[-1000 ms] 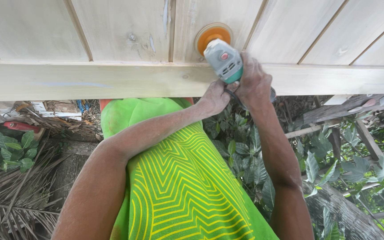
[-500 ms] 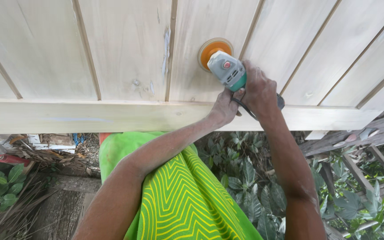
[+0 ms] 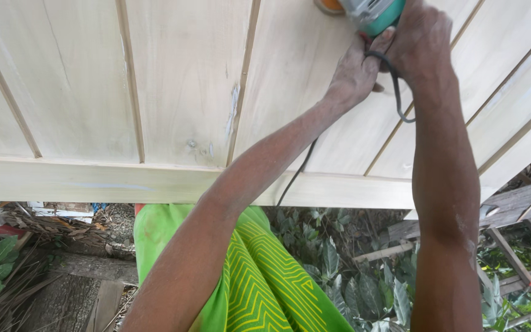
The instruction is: The person uses an electric orbital sander to smooth the surface of a large, light-colored wooden door or panel. They move the sander systematically across the flat panels and along the frame, occasionally using their left hand to steady the wood.
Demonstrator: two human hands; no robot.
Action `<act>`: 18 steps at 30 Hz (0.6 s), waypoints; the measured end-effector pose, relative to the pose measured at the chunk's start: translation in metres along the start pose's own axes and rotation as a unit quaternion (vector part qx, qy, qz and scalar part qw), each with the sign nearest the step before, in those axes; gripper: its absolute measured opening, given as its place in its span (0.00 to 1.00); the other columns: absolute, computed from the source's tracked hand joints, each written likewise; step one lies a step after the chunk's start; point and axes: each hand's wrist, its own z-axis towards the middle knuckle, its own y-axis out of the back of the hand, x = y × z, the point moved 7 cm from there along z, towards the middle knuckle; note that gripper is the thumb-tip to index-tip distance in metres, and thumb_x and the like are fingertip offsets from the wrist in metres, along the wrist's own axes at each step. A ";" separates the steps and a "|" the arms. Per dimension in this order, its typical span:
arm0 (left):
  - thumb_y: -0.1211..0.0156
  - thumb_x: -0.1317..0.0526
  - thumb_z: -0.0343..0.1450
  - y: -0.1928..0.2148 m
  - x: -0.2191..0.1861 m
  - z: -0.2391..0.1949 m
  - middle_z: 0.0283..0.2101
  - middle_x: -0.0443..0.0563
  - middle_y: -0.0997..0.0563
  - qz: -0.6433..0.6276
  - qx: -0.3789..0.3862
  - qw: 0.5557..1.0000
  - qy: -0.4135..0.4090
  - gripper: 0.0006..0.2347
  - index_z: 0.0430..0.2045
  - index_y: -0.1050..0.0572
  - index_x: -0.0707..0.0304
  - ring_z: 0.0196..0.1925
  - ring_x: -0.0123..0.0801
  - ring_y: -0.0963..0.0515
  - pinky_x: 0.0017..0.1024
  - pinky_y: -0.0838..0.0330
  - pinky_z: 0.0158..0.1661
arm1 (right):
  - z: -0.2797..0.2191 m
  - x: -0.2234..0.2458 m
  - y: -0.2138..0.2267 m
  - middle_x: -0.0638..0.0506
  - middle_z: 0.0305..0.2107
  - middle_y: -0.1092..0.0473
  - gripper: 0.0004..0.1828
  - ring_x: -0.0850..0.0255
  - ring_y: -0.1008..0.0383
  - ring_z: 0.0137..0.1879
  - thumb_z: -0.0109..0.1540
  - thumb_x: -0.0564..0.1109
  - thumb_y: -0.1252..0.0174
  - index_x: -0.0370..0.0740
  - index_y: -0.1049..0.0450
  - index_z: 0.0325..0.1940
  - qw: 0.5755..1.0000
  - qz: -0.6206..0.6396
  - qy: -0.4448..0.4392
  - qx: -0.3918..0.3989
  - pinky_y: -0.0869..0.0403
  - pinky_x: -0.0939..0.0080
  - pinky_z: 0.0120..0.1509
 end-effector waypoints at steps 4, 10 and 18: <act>0.55 0.44 0.73 -0.016 -0.008 0.058 0.38 0.60 0.14 0.019 -0.005 1.000 -0.019 0.24 0.49 0.31 0.69 0.40 0.40 0.09 0.32 0.14 0.28 | 0.026 -0.027 0.012 0.36 0.32 0.23 0.28 0.45 0.18 0.34 0.63 0.45 0.33 0.29 0.37 0.60 1.000 0.019 -0.012 -0.015 0.20 0.53 0.38; 0.57 0.52 0.75 -0.014 0.029 0.025 0.38 0.55 0.12 0.015 -0.015 1.000 0.001 0.17 0.44 0.25 0.67 0.40 0.38 0.09 0.31 0.15 0.27 | -0.030 -0.013 -0.022 0.37 0.31 0.24 0.27 0.44 0.19 0.34 0.64 0.45 0.37 0.28 0.38 0.61 0.999 0.045 -0.004 0.021 0.20 0.52 0.38; 0.55 0.37 0.72 0.035 0.040 -0.088 0.42 0.61 0.17 -0.026 -0.011 0.998 0.055 0.30 0.54 0.39 0.67 0.41 0.40 0.12 0.33 0.17 0.26 | -0.075 0.060 -0.038 0.37 0.34 0.24 0.29 0.44 0.19 0.35 0.65 0.44 0.41 0.26 0.41 0.64 0.994 0.067 0.081 -0.042 0.19 0.52 0.39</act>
